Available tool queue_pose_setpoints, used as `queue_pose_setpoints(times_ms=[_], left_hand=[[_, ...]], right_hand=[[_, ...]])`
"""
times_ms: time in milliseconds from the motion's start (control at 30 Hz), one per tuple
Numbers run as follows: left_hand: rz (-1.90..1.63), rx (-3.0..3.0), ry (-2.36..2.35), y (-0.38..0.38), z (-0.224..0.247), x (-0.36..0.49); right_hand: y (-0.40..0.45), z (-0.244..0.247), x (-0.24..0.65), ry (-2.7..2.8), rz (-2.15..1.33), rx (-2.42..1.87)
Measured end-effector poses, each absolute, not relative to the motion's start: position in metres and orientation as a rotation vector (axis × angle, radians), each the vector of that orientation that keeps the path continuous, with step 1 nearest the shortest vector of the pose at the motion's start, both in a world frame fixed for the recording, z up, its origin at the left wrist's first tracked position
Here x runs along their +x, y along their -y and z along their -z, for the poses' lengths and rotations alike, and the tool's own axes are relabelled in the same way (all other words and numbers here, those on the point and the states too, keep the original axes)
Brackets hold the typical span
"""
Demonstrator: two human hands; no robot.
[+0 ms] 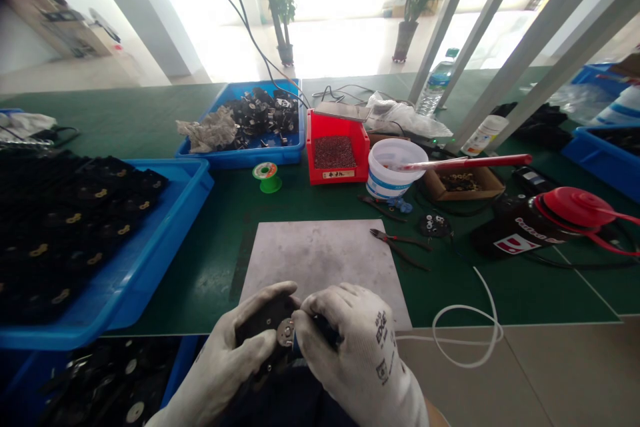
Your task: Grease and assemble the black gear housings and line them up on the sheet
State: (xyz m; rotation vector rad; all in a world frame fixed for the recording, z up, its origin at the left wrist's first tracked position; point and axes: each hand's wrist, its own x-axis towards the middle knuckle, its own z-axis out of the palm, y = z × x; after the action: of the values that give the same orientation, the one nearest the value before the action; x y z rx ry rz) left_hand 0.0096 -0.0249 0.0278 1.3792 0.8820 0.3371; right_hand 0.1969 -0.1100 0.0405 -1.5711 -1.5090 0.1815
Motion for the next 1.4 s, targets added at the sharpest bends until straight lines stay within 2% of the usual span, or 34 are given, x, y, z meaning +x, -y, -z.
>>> queue_pose_setpoints(times_ms=[433,900,1400], left_hand=[[-0.319,1.372,-0.887,0.025,-0.034,0.012],[-0.363,1.337,-0.908,0.030,-0.036,0.011],[-0.387,1.335,-1.004,0.030,-0.027,0.000]], right_hand=[[0.112,-0.043,0.199,1.466,-0.334,-1.571],[0.114,-0.040,0.197,1.531,-0.219,-1.556],[0.118,-0.048,0.193,1.510,-0.262,-1.575]])
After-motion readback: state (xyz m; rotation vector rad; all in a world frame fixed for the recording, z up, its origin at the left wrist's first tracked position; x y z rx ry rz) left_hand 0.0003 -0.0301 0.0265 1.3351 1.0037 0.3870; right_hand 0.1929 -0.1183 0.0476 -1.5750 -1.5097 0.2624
